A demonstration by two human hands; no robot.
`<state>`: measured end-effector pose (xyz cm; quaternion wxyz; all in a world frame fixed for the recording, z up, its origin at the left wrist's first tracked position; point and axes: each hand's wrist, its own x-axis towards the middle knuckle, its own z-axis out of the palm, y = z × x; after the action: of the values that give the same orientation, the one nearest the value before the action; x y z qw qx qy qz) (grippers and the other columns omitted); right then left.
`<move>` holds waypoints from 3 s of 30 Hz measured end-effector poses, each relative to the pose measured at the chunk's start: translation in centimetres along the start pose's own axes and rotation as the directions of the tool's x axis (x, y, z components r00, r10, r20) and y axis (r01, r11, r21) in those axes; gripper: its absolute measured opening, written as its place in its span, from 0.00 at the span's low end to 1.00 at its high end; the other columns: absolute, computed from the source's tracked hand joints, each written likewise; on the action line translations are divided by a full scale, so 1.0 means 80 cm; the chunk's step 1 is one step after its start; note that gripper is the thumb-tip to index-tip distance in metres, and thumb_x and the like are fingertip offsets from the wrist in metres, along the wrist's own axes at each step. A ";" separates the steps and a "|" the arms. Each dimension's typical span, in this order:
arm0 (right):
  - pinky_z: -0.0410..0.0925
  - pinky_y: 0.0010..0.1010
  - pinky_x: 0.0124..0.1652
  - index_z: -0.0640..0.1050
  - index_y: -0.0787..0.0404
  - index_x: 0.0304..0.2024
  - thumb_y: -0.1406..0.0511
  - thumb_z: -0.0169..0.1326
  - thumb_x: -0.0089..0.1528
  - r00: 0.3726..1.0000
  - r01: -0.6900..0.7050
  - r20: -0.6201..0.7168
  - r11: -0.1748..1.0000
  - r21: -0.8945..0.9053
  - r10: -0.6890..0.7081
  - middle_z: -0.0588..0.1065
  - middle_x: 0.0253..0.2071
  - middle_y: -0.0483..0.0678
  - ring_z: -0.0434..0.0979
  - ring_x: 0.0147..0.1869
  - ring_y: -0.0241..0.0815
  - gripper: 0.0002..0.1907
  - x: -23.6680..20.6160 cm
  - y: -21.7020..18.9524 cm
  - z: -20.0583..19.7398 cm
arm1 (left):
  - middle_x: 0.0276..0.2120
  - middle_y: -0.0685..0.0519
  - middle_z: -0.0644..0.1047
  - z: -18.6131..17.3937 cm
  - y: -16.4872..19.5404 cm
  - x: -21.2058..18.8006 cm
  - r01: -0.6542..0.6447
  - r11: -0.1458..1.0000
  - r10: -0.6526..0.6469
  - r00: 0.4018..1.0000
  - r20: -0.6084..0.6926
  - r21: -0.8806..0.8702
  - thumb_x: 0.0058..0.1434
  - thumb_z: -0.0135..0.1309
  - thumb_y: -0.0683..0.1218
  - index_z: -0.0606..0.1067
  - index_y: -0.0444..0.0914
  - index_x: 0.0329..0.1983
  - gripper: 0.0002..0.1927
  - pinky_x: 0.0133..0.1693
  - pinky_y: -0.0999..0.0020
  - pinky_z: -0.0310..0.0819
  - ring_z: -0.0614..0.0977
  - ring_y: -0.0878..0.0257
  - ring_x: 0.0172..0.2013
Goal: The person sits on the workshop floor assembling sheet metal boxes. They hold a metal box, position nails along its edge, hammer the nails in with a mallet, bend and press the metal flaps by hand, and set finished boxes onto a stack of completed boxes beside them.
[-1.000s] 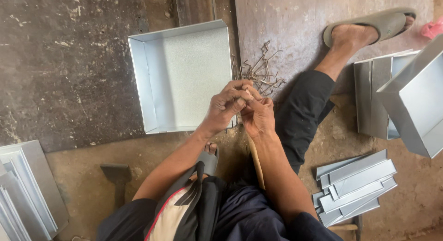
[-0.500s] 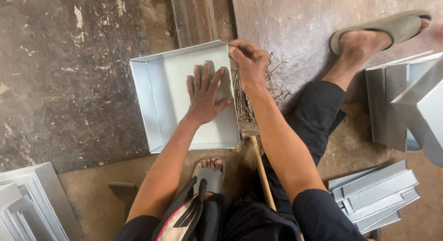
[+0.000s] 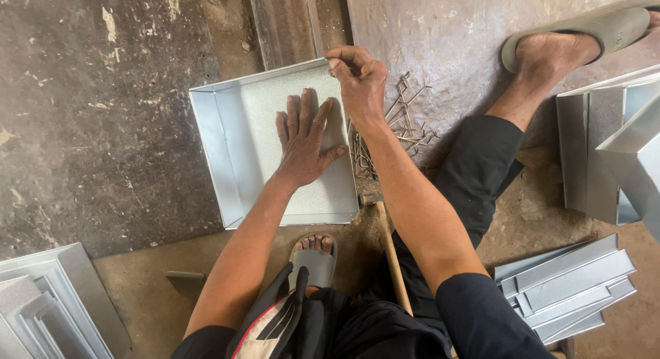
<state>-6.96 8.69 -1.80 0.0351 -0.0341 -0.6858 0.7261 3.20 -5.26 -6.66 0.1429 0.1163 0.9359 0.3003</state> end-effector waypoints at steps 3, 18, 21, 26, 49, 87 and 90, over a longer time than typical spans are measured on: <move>0.73 0.22 0.41 0.82 0.68 0.42 0.78 0.57 0.62 0.999 0.047 0.005 0.998 -0.041 -0.046 0.81 0.37 0.46 0.78 0.39 0.32 0.07 0.000 0.001 -0.001 | 0.78 0.41 0.33 -0.001 0.000 -0.001 0.001 1.000 -0.001 1.000 0.003 -0.003 0.59 0.53 0.73 0.45 0.53 0.80 0.53 0.69 0.34 0.16 0.28 0.38 0.75; 0.76 0.21 0.33 0.79 0.66 0.43 0.74 0.61 0.59 0.975 0.209 0.001 0.912 -0.354 -0.223 0.80 0.38 0.49 0.83 0.38 0.30 0.10 0.022 -0.010 -0.002 | 0.79 0.44 0.32 0.004 -0.004 0.002 0.001 1.000 -0.001 1.000 -0.010 -0.002 0.58 0.52 0.75 0.44 0.55 0.80 0.53 0.70 0.36 0.15 0.27 0.41 0.75; 0.77 0.21 0.32 0.83 0.65 0.39 0.69 0.64 0.62 0.995 0.045 -0.069 0.926 -0.374 -0.076 0.83 0.33 0.49 0.83 0.33 0.34 0.05 0.008 -0.005 0.003 | 0.78 0.44 0.32 0.003 -0.005 0.001 0.012 1.000 -0.012 1.000 0.005 -0.010 0.59 0.52 0.74 0.44 0.54 0.80 0.53 0.69 0.36 0.15 0.26 0.42 0.75; 0.75 0.32 0.45 0.79 0.68 0.54 0.73 0.58 0.65 0.919 0.334 0.090 0.636 -0.695 -0.383 0.80 0.49 0.53 0.81 0.47 0.45 0.13 -0.044 -0.010 0.021 | 0.78 0.43 0.33 -0.004 -0.003 0.002 -0.010 1.000 0.010 1.000 0.003 0.003 0.59 0.55 0.72 0.40 0.48 0.80 0.57 0.69 0.35 0.16 0.26 0.42 0.75; 0.75 0.38 0.42 0.78 0.70 0.45 0.61 0.64 0.56 0.471 -0.753 -0.882 0.509 -0.417 -0.026 0.80 0.37 0.59 0.83 0.42 0.49 0.21 -0.526 -0.057 -0.483 | 0.67 0.48 0.71 -0.034 0.027 -0.065 -0.212 0.876 0.080 0.950 -0.302 -0.433 0.76 0.57 0.44 0.66 0.41 0.73 0.24 0.74 0.49 0.60 0.71 0.53 0.72; 0.72 0.35 0.49 0.75 0.60 0.53 0.66 0.62 0.68 0.941 -0.110 0.327 0.840 0.531 -0.084 0.74 0.51 0.61 0.75 0.52 0.46 0.13 -0.323 -0.168 -0.205 | 0.50 0.53 0.71 -0.140 0.206 -0.102 -0.831 0.503 0.819 0.372 -0.438 0.236 0.75 0.57 0.54 0.68 0.55 0.65 0.19 0.63 0.50 0.67 0.75 0.56 0.55; 0.62 0.37 0.70 0.63 0.47 0.77 0.58 0.69 0.59 0.911 0.387 0.242 0.893 -0.231 -0.333 0.61 0.69 0.53 0.65 0.73 0.47 0.47 -0.285 -0.180 -0.143 | 0.41 0.53 0.75 -0.160 0.185 -0.100 -0.798 0.502 0.546 0.591 -0.594 -0.333 0.71 0.57 0.60 0.68 0.45 0.59 0.22 0.49 0.56 0.73 0.79 0.60 0.43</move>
<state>16.86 18.62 11.92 0.0968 0.1611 -0.7738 0.6049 8.27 -2.74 13.70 -0.1630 0.3659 0.6805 0.6136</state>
